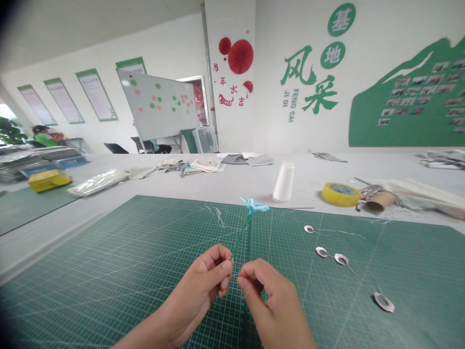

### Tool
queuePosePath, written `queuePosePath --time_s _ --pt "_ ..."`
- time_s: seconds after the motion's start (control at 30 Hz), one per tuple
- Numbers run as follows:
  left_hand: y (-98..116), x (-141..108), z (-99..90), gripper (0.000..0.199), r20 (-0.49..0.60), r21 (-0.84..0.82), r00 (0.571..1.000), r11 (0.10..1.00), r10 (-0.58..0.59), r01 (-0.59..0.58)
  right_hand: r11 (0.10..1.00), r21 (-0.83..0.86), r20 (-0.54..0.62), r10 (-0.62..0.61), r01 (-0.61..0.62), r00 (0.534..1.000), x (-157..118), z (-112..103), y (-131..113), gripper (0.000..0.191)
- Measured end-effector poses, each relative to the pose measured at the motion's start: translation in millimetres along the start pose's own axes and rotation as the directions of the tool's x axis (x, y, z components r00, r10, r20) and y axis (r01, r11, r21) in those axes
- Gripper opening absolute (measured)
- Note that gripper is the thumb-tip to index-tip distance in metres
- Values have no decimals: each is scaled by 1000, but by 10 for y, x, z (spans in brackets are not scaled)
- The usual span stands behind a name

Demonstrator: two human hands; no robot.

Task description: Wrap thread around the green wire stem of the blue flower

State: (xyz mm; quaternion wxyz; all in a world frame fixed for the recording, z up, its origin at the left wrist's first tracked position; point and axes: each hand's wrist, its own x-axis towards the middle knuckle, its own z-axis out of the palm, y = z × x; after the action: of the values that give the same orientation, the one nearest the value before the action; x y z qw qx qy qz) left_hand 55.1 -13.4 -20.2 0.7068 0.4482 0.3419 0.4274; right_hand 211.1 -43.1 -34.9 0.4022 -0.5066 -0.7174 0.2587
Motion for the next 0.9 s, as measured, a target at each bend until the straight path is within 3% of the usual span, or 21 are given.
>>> queuePosePath --time_s 0.3,0.9 --pt "48 -8 6 15 29 -9 1000 1000 -2 3 1000 -26 0 17 -17 1000 1 -18 -9 23" --pt "79 2 -21 20 -17 -46 1000 999 15 -16 997 -79 3 -14 14 1000 18 -73 9 22"
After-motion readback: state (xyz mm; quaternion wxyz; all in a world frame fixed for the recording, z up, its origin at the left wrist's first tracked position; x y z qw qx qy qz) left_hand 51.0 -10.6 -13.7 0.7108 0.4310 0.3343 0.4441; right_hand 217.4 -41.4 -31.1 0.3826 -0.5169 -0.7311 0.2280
